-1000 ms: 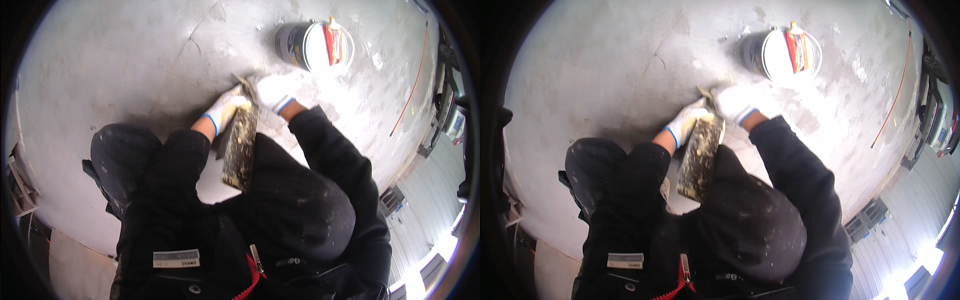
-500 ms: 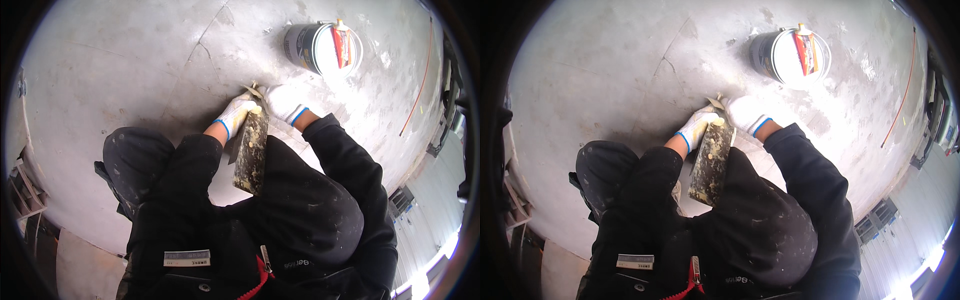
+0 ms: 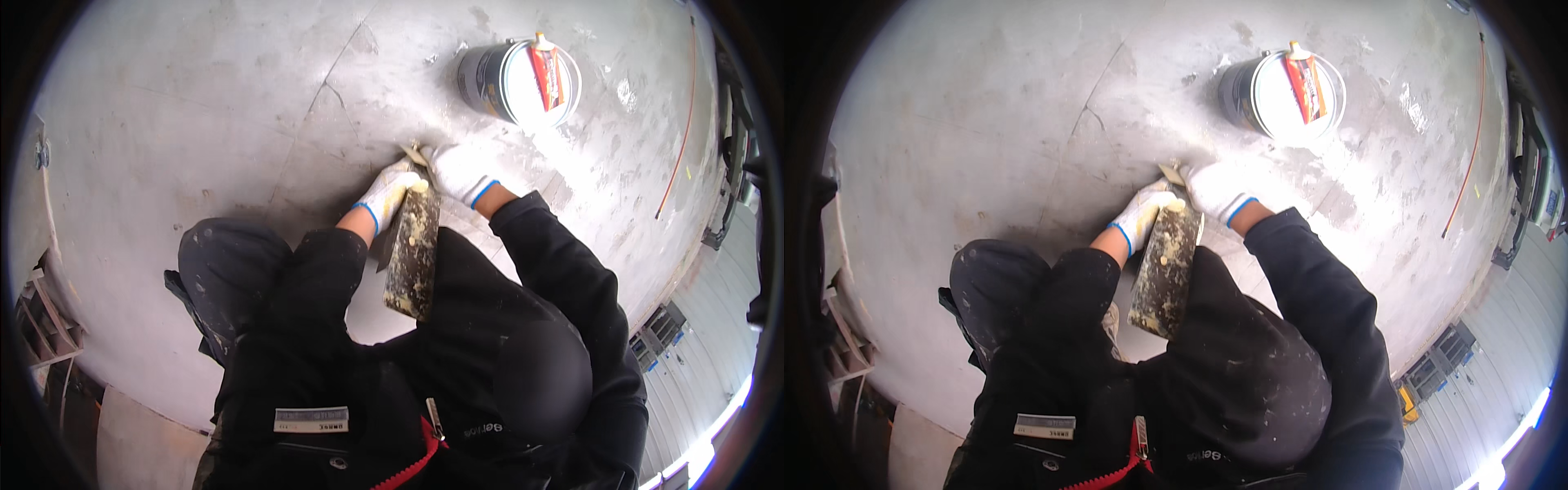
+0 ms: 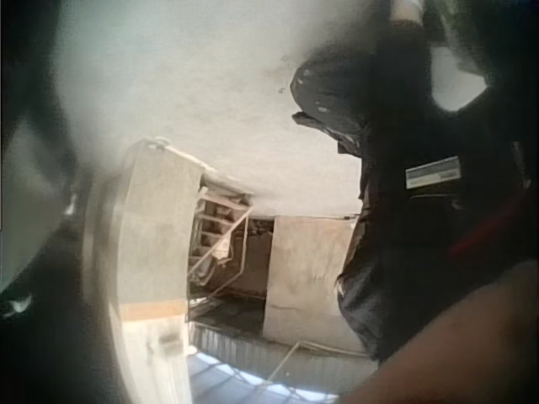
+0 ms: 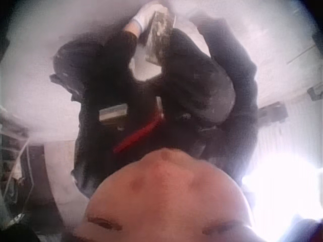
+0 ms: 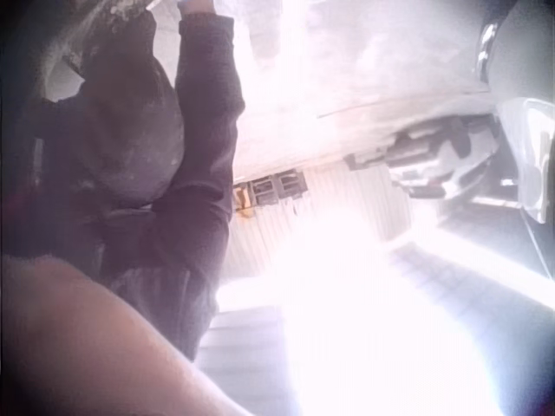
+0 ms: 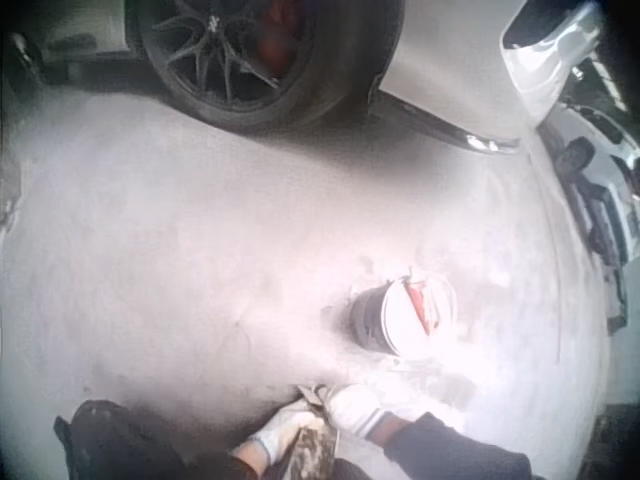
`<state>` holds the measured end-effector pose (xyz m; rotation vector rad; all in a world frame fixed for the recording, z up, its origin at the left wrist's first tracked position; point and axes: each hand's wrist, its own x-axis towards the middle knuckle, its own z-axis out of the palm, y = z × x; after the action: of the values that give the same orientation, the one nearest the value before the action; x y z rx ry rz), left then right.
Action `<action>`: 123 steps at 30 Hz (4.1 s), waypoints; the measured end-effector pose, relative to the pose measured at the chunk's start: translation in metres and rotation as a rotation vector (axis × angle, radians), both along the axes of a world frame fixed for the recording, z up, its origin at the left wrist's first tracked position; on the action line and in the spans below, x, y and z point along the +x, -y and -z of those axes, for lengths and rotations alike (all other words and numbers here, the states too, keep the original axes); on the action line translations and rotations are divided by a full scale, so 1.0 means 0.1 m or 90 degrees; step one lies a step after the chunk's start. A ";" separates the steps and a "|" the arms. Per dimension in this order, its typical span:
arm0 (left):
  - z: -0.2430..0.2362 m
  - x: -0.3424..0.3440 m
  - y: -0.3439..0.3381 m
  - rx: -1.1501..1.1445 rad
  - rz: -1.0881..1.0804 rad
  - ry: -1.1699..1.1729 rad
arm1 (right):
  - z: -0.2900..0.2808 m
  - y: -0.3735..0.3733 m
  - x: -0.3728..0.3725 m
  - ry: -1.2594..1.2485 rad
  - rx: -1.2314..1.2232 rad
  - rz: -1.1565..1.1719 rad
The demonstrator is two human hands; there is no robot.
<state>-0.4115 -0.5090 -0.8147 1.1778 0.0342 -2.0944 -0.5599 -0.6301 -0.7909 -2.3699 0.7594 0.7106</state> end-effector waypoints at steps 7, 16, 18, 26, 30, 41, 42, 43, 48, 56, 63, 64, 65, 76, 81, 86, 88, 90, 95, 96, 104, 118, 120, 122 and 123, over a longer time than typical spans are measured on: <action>-0.21 0.04 0.11 -0.068 -0.032 -0.042 | -0.03 0.06 0.01 0.061 -0.071 0.067; -0.91 0.51 0.53 -0.387 0.325 0.449 | -0.79 -0.05 0.09 0.681 0.677 0.861; -1.27 0.61 0.50 -0.544 0.540 0.588 | -1.08 -0.07 0.23 0.659 0.735 0.864; -2.15 0.67 0.15 -0.598 0.468 0.599 | -1.43 0.23 0.12 0.554 0.666 0.998; -2.15 0.67 0.17 -0.617 0.378 0.594 | -1.69 0.29 -0.05 0.578 0.594 0.825; -2.44 1.04 0.42 -0.316 0.052 0.311 | -2.70 0.67 0.81 0.709 0.597 0.691; -2.42 1.10 0.43 -0.337 0.085 0.239 | -2.65 0.66 0.88 0.772 0.631 0.688; -2.41 1.14 0.43 -0.309 0.159 0.249 | -2.61 0.63 0.93 0.797 0.664 0.671; -2.46 1.26 0.27 -0.254 0.123 0.246 | -2.65 0.73 0.95 0.851 0.686 0.732; -2.37 1.41 0.21 -0.269 0.061 0.380 | -2.41 0.51 0.78 0.706 0.794 0.679; -2.29 1.24 0.13 -0.445 0.290 0.584 | -2.35 0.57 0.79 0.816 0.785 0.829; -2.28 1.21 0.14 -0.494 0.289 0.620 | -2.37 0.62 0.81 0.843 0.792 0.819; -2.28 1.20 0.14 -0.470 0.259 0.643 | -2.41 0.65 0.80 0.834 0.783 0.815; -2.16 1.18 0.09 -0.759 0.141 0.870 | -2.11 0.35 1.01 0.583 0.678 0.686; -2.22 1.19 -0.05 -0.451 0.093 0.682 | -2.02 0.54 0.92 0.530 0.401 0.706; -1.98 1.22 -0.20 -0.404 0.065 0.569 | -2.16 0.40 1.10 0.604 0.406 0.694; -1.83 1.18 -0.21 -0.764 0.210 0.935 | -2.27 -0.03 1.41 0.716 0.319 0.436; -1.79 1.15 -0.22 -0.698 0.204 0.875 | -2.41 -0.20 1.48 0.587 0.211 0.305; -2.25 1.33 -0.37 -0.488 0.078 0.802 | -2.33 0.49 1.05 0.617 0.681 0.564; -2.38 1.38 -0.40 -0.401 -0.003 0.692 | -2.14 0.67 1.07 0.618 0.709 0.726; -2.61 1.59 -0.17 -0.327 -0.321 0.551 | -1.47 0.95 0.49 0.789 0.572 0.986; -2.34 1.52 -0.08 -0.435 -0.171 0.640 | -1.53 0.94 0.63 0.722 0.463 0.879; -2.28 1.48 -0.07 -0.721 -0.033 0.952 | -1.54 0.97 0.63 0.713 0.423 0.917; -2.26 1.46 -0.08 -0.306 -0.214 0.520 | -1.60 0.95 0.66 0.673 0.410 0.956; -2.24 1.43 -0.06 -0.304 -0.192 0.505 | -1.64 0.90 0.70 0.700 0.414 0.933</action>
<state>-0.2684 -0.5029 -0.5906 1.4902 -0.5832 -1.1727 -0.4894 -0.7205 -0.6269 -0.8226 1.1325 -0.7918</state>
